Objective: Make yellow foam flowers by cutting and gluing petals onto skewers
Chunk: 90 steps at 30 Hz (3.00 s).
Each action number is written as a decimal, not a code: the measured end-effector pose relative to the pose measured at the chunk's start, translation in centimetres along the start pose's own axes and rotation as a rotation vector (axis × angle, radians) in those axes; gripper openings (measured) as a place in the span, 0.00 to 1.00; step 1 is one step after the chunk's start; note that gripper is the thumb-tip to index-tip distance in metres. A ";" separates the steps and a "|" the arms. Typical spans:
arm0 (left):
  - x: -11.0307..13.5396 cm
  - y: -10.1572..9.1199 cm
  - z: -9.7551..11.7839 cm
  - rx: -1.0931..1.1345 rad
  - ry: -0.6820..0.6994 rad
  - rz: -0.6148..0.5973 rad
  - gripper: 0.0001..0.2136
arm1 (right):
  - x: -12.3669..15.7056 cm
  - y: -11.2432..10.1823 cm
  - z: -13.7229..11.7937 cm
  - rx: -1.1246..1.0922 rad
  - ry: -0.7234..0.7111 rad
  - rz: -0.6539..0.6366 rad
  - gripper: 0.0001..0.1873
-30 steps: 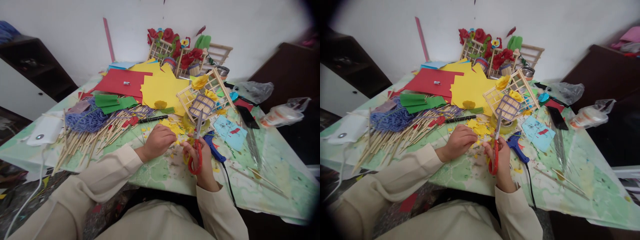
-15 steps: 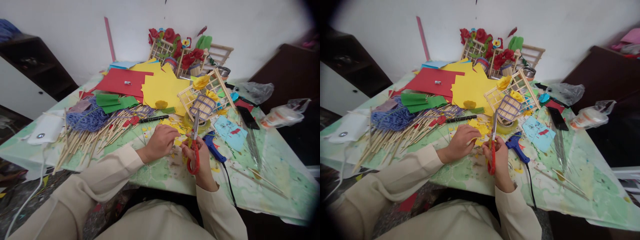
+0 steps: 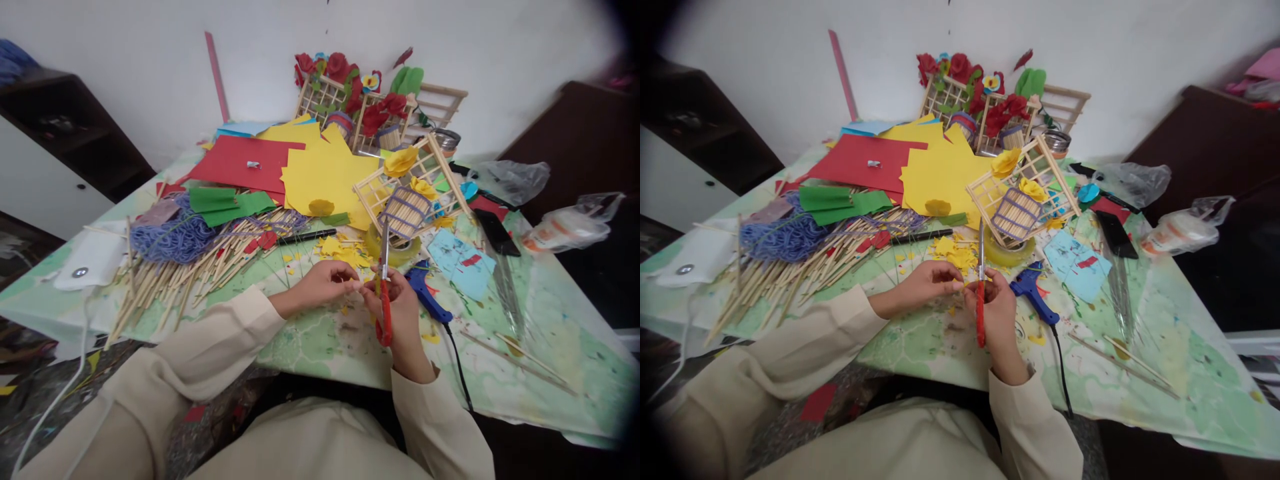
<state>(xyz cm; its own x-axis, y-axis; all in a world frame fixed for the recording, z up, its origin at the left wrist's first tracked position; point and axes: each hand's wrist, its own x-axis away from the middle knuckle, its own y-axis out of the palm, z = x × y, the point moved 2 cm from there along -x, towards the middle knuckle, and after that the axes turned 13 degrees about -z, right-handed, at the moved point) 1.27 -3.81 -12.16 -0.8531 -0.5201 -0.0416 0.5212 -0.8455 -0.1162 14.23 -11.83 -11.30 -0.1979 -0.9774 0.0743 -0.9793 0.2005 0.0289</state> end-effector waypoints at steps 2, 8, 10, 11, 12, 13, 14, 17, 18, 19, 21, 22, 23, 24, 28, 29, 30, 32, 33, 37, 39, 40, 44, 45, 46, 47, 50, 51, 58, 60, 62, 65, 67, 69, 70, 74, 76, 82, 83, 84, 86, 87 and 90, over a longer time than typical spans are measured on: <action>0.0 0.3 -0.2 0.047 -0.012 -0.011 0.11 | -0.1 -0.1 0.3 0.021 -0.013 0.006 0.28; -0.1 0.2 -0.7 0.140 -0.003 0.019 0.10 | -0.2 -0.1 0.4 0.059 -0.041 0.046 0.28; 0.0 0.3 -0.7 0.165 -0.021 0.023 0.10 | -0.2 -0.1 0.5 0.062 -0.041 0.056 0.29; 0.0 0.3 -0.7 0.186 -0.032 0.030 0.11 | -0.2 -0.1 0.5 0.069 -0.043 0.060 0.29; 0.0 0.3 -0.7 0.216 -0.042 0.041 0.11 | -0.2 -0.2 0.6 0.084 -0.052 0.068 0.29; 0.0 0.3 -0.8 0.250 -0.051 0.053 0.11 | -0.1 -0.3 0.7 0.108 -0.068 0.081 0.29; -0.1 0.3 -0.8 0.286 -0.059 0.068 0.12 | 0.0 -0.6 0.7 0.142 -0.092 0.096 0.29; -0.2 -0.2 -0.9 0.369 -0.068 0.145 0.13 | 0.4 -1.5 0.5 0.321 -0.170 0.137 0.27; -0.2 -0.4 -1.0 0.387 -0.066 0.175 0.14 | 0.5 -1.9 0.3 0.418 -0.181 0.146 0.27; -0.2 -0.6 -1.0 0.403 -0.058 0.206 0.14 | 0.7 -2.3 0.1 0.532 -0.184 0.150 0.27; -0.3 -1.0 -1.0 0.443 -0.034 0.256 0.14 | 0.8 -2.8 -0.3 0.772 -0.172 0.141 0.27; -0.3 -1.1 -1.0 0.467 -0.022 0.274 0.14 | 0.9 -2.9 -0.4 0.873 -0.163 0.123 0.28; -0.3 -1.2 -0.9 0.493 -0.012 0.288 0.14 | 0.9 -2.9 -0.5 0.953 -0.159 0.096 0.29; -0.3 -1.3 -0.9 0.520 -0.002 0.302 0.14 | 0.8 -2.9 -0.5 1.012 -0.160 0.062 0.29; -0.3 -1.3 -0.5 0.589 0.025 0.336 0.14 | 0.6 -2.1 -0.2 1.139 -0.180 -0.075 0.28; -0.2 -1.3 -0.4 0.594 0.026 0.345 0.15 | 0.6 -1.9 -0.1 1.155 -0.179 -0.095 0.28; -0.2 -1.4 -0.3 0.598 0.024 0.351 0.15 | 0.5 -1.8 0.0 1.165 -0.174 -0.107 0.28; -0.2 -1.4 -0.3 0.604 0.020 0.357 0.15 | 0.5 -1.6 0.0 1.172 -0.165 -0.115 0.28; -0.2 -1.4 -0.3 0.608 0.019 0.354 0.15 | 0.5 -1.5 0.0 1.172 -0.163 -0.112 0.28; -0.2 -1.4 -0.5 0.594 0.022 0.320 0.16 | 0.6 -1.4 -0.3 1.164 -0.143 -0.114 0.27; -0.3 -1.4 -0.7 0.563 0.021 0.308 0.15 | 0.6 -1.4 -0.4 1.150 -0.130 -0.119 0.26; -0.3 -1.5 -0.7 0.542 0.020 0.306 0.15 | 0.6 -1.4 -0.4 1.142 -0.127 -0.121 0.26; -0.3 -1.6 -0.8 0.451 0.020 0.300 0.14 | 0.7 -1.5 -0.5 1.124 -0.105 -0.142 0.26; -0.3 -1.7 -0.8 0.434 0.020 0.296 0.14 | 0.7 -1.5 -0.5 1.120 -0.098 -0.152 0.26; -0.3 -1.7 -0.7 0.422 0.021 0.292 0.14 | 0.7 -1.5 -0.5 1.116 -0.092 -0.159 0.26; -0.3 -1.7 -0.7 0.412 0.022 0.289 0.14 | 0.7 -1.6 -0.4 1.113 -0.088 -0.164 0.26; -0.3 -1.8 -0.8 0.393 0.030 0.282 0.14 | 0.7 -1.7 -0.3 1.105 -0.083 -0.158 0.27; -0.3 -1.8 -0.8 0.386 0.034 0.277 0.14 | 0.7 -1.7 -0.2 1.103 -0.081 -0.156 0.28; -0.3 -2.0 -0.8 0.369 0.036 0.240 0.13 | 0.8 -1.6 -0.2 1.090 -0.066 -0.158 0.29; -0.3 -2.0 -0.8 0.365 0.031 0.236 0.14 | 0.8 -1.6 -0.3 1.090 -0.067 -0.154 0.28; -0.3 -2.0 -0.8 0.360 0.026 0.238 0.14 | 0.9 -1.5 -0.3 1.093 -0.069 -0.147 0.28; -0.3 -2.1 -0.7 0.357 0.021 0.247 0.14 | 0.9 -1.5 -0.3 1.088 -0.072 -0.145 0.28; -0.3 -2.1 -0.7 0.362 0.022 0.245 0.14 | 0.9 -1.5 -0.3 1.077 -0.081 -0.145 0.27; -0.3 -2.0 -0.6 0.372 0.024 0.244 0.14 | 0.9 -1.5 -0.3 1.070 -0.092 -0.143 0.27; -0.3 -2.0 -0.6 0.377 0.024 0.244 0.14 | 0.9 -1.5 -0.3 1.068 -0.097 -0.144 0.26; -0.2 -2.0 -0.5 0.389 0.024 0.245 0.13 | 0.9 -1.5 -0.3 1.064 -0.090 -0.144 0.25; -0.2 -2.0 -0.4 0.387 0.024 0.237 0.12 | 1.0 -1.5 -0.4 1.056 -0.088 -0.144 0.25; -0.3 -2.0 -0.4 0.402 0.026 0.224 0.11 | 1.0 -1.5 -0.3 1.049 -0.094 -0.136 0.25; -0.3 -1.9 -0.4 0.401 0.028 0.224 0.11 | 1.0 -1.5 -0.3 1.048 -0.095 -0.134 0.25; -0.3 -1.9 -0.4 0.397 0.029 0.224 0.11 | 0.9 -1.6 -0.3 1.048 -0.095 -0.134 0.25; -0.3 -1.9 -0.4 0.392 0.030 0.229 0.11 | 0.9 -1.6 -0.3 1.050 -0.095 -0.134 0.25; -0.3 -1.9 -0.4 0.391 0.030 0.231 0.12 | 0.9 -1.6 -0.3 1.053 -0.095 -0.132 0.25; -0.2 -1.9 -0.3 0.383 0.026 0.229 0.12 | 1.0 -1.6 -0.3 1.060 -0.096 -0.127 0.25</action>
<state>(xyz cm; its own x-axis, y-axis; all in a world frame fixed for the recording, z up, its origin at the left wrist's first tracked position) 0.47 -2.08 -12.21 -0.7123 -0.7002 -0.0490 0.6643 -0.6950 0.2750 15.59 -13.08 -10.98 -0.0492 -0.9974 0.0521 -0.5219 -0.0188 -0.8528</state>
